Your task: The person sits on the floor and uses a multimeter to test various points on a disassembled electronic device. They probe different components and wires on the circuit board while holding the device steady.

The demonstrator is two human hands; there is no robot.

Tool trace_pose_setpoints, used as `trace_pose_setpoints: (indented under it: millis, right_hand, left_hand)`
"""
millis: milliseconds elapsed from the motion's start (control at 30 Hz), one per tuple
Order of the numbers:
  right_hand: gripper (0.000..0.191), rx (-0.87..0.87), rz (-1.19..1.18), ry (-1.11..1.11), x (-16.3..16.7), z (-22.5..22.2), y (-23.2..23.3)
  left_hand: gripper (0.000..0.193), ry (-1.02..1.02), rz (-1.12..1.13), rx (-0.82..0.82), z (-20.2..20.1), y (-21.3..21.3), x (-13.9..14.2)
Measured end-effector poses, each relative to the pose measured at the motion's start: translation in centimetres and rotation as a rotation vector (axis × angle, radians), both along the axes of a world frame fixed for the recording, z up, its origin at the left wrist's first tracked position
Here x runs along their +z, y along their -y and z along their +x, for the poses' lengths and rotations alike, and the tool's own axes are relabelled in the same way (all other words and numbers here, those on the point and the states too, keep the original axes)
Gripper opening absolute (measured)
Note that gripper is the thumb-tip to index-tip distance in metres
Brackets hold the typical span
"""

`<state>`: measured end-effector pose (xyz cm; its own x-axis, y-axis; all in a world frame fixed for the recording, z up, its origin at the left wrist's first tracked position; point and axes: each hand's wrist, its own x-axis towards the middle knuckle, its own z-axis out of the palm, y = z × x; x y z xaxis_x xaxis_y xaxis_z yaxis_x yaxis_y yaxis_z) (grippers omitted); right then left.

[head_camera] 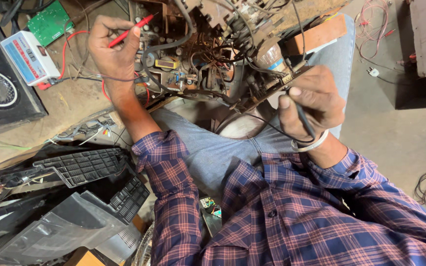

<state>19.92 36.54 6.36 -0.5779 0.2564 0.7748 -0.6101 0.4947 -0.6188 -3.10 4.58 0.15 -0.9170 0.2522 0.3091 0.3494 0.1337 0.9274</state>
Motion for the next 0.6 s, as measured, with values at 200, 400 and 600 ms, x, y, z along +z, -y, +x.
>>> trace_pose_setpoints:
  millis: [200, 400, 600]
  right_hand:
    - [0.021, 0.004, 0.028, 0.007, 0.08, 0.04, -0.16]
    - [0.021, -0.013, 0.015, -0.009, -0.18, 0.06, 0.01]
    - [0.021, 0.026, 0.034, -0.003, -0.20, 0.07, -0.08]
  left_hand:
    - [0.022, 0.028, 0.024, -0.007, 0.16, -0.02, 0.18]
    - [0.021, -0.056, -0.037, 0.000, 0.10, -0.05, 0.12]
    - [0.021, -0.007, -0.035, 0.020, 0.23, 0.09, -0.02]
